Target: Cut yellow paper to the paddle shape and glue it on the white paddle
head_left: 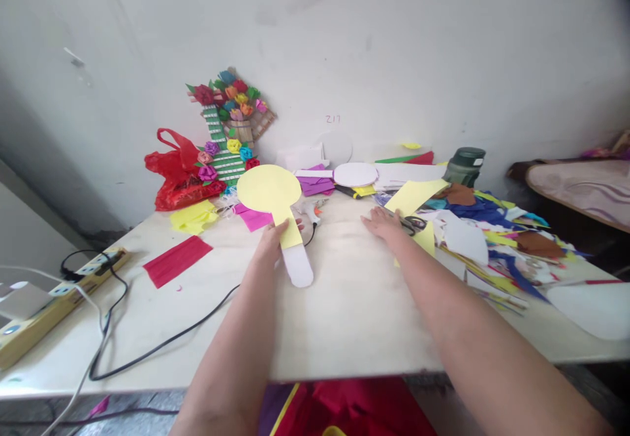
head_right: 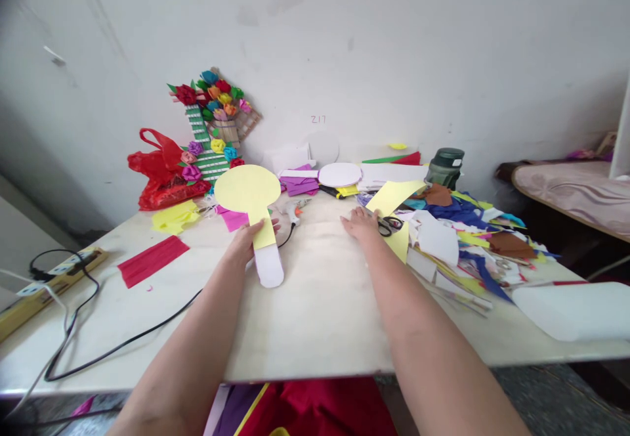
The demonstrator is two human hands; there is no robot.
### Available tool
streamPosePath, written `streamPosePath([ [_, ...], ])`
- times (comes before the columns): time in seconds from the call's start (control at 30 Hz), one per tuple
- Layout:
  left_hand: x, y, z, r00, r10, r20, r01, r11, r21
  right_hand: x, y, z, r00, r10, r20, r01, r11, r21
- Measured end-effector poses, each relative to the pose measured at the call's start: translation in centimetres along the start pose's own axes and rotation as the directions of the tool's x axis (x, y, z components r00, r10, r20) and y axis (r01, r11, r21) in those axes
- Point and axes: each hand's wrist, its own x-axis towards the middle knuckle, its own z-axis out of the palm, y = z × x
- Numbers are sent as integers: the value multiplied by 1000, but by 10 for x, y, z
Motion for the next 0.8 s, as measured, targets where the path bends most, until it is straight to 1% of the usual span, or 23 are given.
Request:
streamPosePath([
  [0.03, 1, -1, 0, 1000, -8, 13, 8, 1000, -22, -1, -5, -4, 1000, -2, -20, 2, 1000, -1],
  [0.07, 1, -1, 0, 1000, -18, 22, 19, 999, -35, -4, -13, -9, 995, -7, -97, 7, 1000, -6],
  [0.13, 2, -2, 1, 999, -37, 27, 38, 998, -40, -10, -33, -20, 959, -76, -275, 90, 995, 36],
  [0.17, 2, -2, 1, 999, -39, 27, 40, 998, -38, -15, -44, -25, 935, -75, -347, 117, 988, 102],
  [0.2, 1, -2, 2, 999, -36, 27, 38, 998, -40, -20, -56, -28, 935, -38, -352, 110, 976, 188],
  [0.23, 1, -2, 2, 999, -30, 24, 31, 998, -47, -25, -68, -31, 935, 31, -353, 76, 955, 285],
  [0.3, 1, -2, 1, 999, -25, 24, 27, 997, -69, -35, -88, -29, 930, 134, -341, 29, 901, 432],
  [0.37, 2, -2, -1, 999, -15, 41, 20, 995, -99, -43, -98, -22, 937, 158, -311, 19, 867, 499],
  [0.47, 4, -2, -4, 997, -17, 79, 28, 990, -141, -46, -98, -8, 943, 152, -296, 15, 869, 494],
  [0.53, 5, -2, -5, 995, -30, 99, 47, 985, -168, -44, -92, -2, 932, 175, -317, 10, 863, 505],
  [0.57, 5, -2, -5, 993, -37, 110, 56, 982, -178, -43, -89, 0, 915, 179, -361, 33, 859, 511],
  [0.63, 4, -2, -5, 994, -41, 106, 61, 979, -193, -41, -87, 1, 848, 144, -510, 135, 872, 471],
  [0.7, 4, -2, -4, 997, -35, 71, 49, 977, -207, -42, -89, 0, 768, 64, -637, 246, 889, 386],
  [0.73, 4, -2, -3, 998, -29, 55, 40, 976, -215, -43, -92, 0, 753, 12, -658, 290, 892, 347],
  [0.77, 4, -2, -3, 999, -20, 47, 30, 975, -219, -45, -94, -1, 762, -37, -646, 318, 891, 324],
  [0.8, 4, -3, -3, 999, -5, 48, 15, 975, -220, -47, -97, -1, 788, -75, -611, 331, 888, 318],
])
